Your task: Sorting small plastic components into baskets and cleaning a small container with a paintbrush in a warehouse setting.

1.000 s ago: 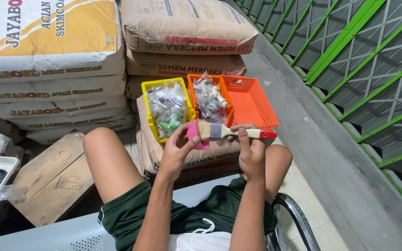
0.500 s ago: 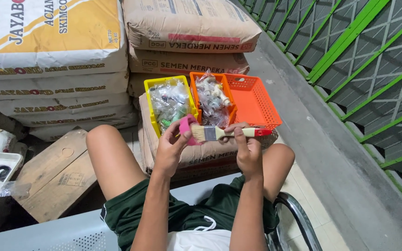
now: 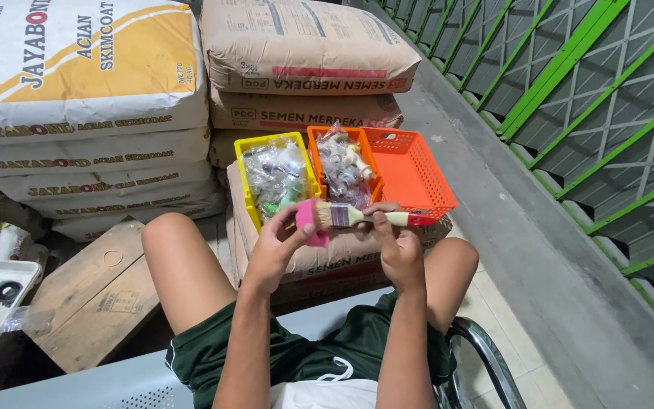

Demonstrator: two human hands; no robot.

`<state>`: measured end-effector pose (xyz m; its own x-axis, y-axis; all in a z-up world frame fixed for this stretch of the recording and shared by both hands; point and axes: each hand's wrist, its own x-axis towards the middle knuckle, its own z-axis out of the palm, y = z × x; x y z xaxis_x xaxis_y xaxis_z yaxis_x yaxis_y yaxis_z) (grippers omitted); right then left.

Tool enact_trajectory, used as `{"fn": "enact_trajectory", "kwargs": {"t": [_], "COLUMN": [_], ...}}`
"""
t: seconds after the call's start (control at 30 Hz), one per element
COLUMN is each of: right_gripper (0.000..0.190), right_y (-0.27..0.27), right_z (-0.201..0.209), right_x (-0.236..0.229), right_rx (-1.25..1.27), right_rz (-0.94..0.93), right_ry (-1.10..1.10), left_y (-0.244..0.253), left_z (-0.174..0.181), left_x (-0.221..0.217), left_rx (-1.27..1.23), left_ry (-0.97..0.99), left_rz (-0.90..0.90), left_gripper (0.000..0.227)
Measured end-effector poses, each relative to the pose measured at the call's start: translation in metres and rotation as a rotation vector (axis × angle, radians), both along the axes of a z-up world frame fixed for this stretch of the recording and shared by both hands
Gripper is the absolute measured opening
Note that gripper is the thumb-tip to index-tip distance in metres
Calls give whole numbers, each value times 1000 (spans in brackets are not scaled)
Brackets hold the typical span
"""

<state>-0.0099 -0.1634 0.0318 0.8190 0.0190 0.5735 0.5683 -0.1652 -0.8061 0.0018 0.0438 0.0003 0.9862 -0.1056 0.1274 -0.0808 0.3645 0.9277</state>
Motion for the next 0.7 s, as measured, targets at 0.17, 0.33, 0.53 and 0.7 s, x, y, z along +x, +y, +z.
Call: {"fn": "enact_trajectory", "kwargs": {"t": [0.17, 0.33, 0.53, 0.7], "right_gripper": [28, 28, 26, 27], "right_y": [-1, -3, 3, -2], "right_z": [0, 0, 3, -6], "right_x": [-2, -2, -7, -2], "right_rx": [-32, -26, -13, 32], "right_rz": [72, 14, 92, -2], "right_ry": [15, 32, 20, 26], "left_y": [-6, 7, 0, 7], "left_z": [24, 3, 9, -4], "left_x": [-12, -3, -7, -2], "left_rx": [-113, 75, -76, 34], "left_ry": [28, -4, 13, -17], "left_rz": [93, -7, 104, -14], "left_gripper": [74, 68, 67, 67]}}
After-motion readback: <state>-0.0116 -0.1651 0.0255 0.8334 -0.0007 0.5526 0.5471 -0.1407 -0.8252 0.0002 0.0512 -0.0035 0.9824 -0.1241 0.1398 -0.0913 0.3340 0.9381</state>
